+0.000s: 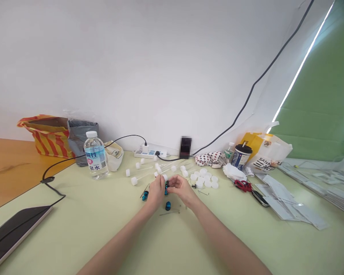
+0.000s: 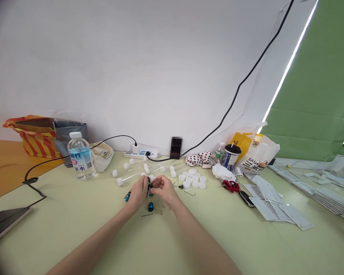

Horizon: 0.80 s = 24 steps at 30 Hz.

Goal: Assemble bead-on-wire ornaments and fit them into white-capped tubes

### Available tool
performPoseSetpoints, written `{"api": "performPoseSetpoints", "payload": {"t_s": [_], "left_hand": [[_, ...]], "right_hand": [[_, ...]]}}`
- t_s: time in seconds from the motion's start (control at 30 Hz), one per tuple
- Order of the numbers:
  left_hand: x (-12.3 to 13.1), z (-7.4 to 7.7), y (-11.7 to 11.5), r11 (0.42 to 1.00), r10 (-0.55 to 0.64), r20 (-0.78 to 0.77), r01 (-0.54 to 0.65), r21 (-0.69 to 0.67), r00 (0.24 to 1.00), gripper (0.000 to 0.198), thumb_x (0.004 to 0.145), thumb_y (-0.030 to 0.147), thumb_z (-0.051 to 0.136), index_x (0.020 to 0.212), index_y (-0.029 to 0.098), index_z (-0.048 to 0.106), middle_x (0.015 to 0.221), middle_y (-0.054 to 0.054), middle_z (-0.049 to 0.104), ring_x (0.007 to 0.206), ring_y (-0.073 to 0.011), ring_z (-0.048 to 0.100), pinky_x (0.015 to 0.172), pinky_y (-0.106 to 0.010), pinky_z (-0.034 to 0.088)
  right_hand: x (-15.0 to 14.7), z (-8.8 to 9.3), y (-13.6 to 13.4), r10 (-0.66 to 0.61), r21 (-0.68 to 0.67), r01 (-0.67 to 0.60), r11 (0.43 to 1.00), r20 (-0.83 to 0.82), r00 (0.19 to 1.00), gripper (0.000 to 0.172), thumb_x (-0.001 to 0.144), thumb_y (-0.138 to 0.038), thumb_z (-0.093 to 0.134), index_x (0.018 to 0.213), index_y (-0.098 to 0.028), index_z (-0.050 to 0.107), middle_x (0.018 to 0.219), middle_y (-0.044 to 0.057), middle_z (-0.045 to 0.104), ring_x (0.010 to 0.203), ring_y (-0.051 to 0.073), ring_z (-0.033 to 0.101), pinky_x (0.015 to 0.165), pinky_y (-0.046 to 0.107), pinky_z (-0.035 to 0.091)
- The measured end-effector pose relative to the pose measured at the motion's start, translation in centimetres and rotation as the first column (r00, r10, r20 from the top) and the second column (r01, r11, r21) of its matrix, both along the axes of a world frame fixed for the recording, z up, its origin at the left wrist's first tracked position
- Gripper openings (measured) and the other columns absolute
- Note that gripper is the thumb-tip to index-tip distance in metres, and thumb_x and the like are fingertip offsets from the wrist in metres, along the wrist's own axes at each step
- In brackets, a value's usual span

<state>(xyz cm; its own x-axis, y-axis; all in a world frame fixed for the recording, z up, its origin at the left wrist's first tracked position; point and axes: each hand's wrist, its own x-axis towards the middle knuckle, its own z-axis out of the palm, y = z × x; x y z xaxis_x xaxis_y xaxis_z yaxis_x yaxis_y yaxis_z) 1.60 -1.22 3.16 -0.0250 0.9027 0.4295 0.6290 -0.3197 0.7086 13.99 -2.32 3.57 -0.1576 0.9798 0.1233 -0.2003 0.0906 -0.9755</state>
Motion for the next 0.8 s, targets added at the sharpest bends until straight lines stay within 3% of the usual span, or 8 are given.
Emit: {"api": "performPoseSetpoints", "payload": {"t_s": [0.17, 0.33, 0.43, 0.53, 0.7, 0.8], "left_hand": [[0.05, -0.01, -0.07, 1.0, -0.006, 0.002, 0.006, -0.007, 1.0, 0.027, 0.086, 0.032, 0.024, 0.061, 0.023, 0.027, 0.05, 0.004, 0.038, 0.047, -0.0138, 0.038, 0.049, -0.025, 0.03], [0.0, 0.09, -0.01, 1.0, 0.016, 0.006, -0.016, -0.007, 1.0, 0.026, 0.085, 0.03, 0.026, 0.061, 0.023, 0.028, 0.05, 0.004, 0.039, 0.047, -0.0141, 0.041, 0.049, -0.025, 0.03], [-0.12, 0.06, 0.17, 1.0, 0.012, 0.027, -0.013, 0.016, 1.0, 0.026, 0.085, 0.031, 0.026, 0.061, 0.022, 0.03, 0.049, 0.004, 0.04, 0.046, -0.0134, 0.04, 0.048, -0.025, 0.031], [-0.15, -0.21, 0.41, 1.0, -0.001, 0.024, 0.001, 0.009, 1.0, 0.026, 0.085, 0.032, 0.027, 0.06, 0.022, 0.031, 0.048, 0.004, 0.04, 0.045, -0.0129, 0.039, 0.047, -0.024, 0.03], [-0.05, -0.53, 0.49, 1.0, -0.006, 0.002, 0.006, 0.006, 1.0, 0.025, 0.084, 0.031, 0.028, 0.061, 0.023, 0.029, 0.051, 0.004, 0.04, 0.048, -0.0136, 0.039, 0.049, -0.024, 0.029], [-0.08, -0.38, 0.36, 1.0, -0.012, 0.026, 0.011, 0.01, 1.0, 0.025, 0.084, 0.031, 0.028, 0.061, 0.022, 0.028, 0.051, 0.004, 0.039, 0.048, -0.0135, 0.038, 0.049, -0.024, 0.028]], "right_hand": [[-0.11, 0.0, -0.18, 0.094, -0.124, -0.09, 0.988, 0.027, 0.995, 0.04, 0.063, -0.052, 0.066, 0.076, -0.015, 0.057, 0.063, 0.001, 0.059, 0.055, 0.015, 0.059, 0.056, 0.032, 0.049], [-0.07, -0.25, -0.07, 0.015, -0.003, -0.015, 1.0, -0.013, 1.0, 0.05, 0.043, -0.032, 0.082, 0.083, -0.019, 0.056, 0.072, -0.003, 0.059, 0.063, 0.013, 0.06, 0.065, 0.029, 0.05], [-0.03, -0.32, 0.08, 0.084, -0.106, -0.088, 0.99, -0.045, 0.995, 0.043, 0.057, -0.046, 0.073, 0.085, -0.018, 0.056, 0.071, 0.0, 0.061, 0.06, 0.015, 0.062, 0.06, 0.03, 0.05], [-0.02, -0.41, 0.21, 0.112, -0.148, -0.112, 0.983, -0.014, 0.994, 0.043, 0.066, -0.056, 0.062, 0.072, -0.013, 0.058, 0.063, 0.003, 0.061, 0.053, 0.015, 0.06, 0.052, 0.029, 0.048], [-0.02, -0.5, 0.19, 0.053, -0.025, -0.054, 0.998, -0.034, 0.998, 0.043, 0.049, -0.038, 0.079, 0.079, -0.016, 0.058, 0.066, -0.002, 0.059, 0.057, 0.013, 0.059, 0.056, 0.029, 0.051], [-0.07, -0.42, 0.07, 0.064, -0.037, -0.067, 0.997, -0.067, 0.996, 0.045, 0.053, -0.038, 0.078, 0.087, -0.018, 0.057, 0.073, -0.001, 0.06, 0.064, 0.014, 0.061, 0.061, 0.03, 0.052]]}}
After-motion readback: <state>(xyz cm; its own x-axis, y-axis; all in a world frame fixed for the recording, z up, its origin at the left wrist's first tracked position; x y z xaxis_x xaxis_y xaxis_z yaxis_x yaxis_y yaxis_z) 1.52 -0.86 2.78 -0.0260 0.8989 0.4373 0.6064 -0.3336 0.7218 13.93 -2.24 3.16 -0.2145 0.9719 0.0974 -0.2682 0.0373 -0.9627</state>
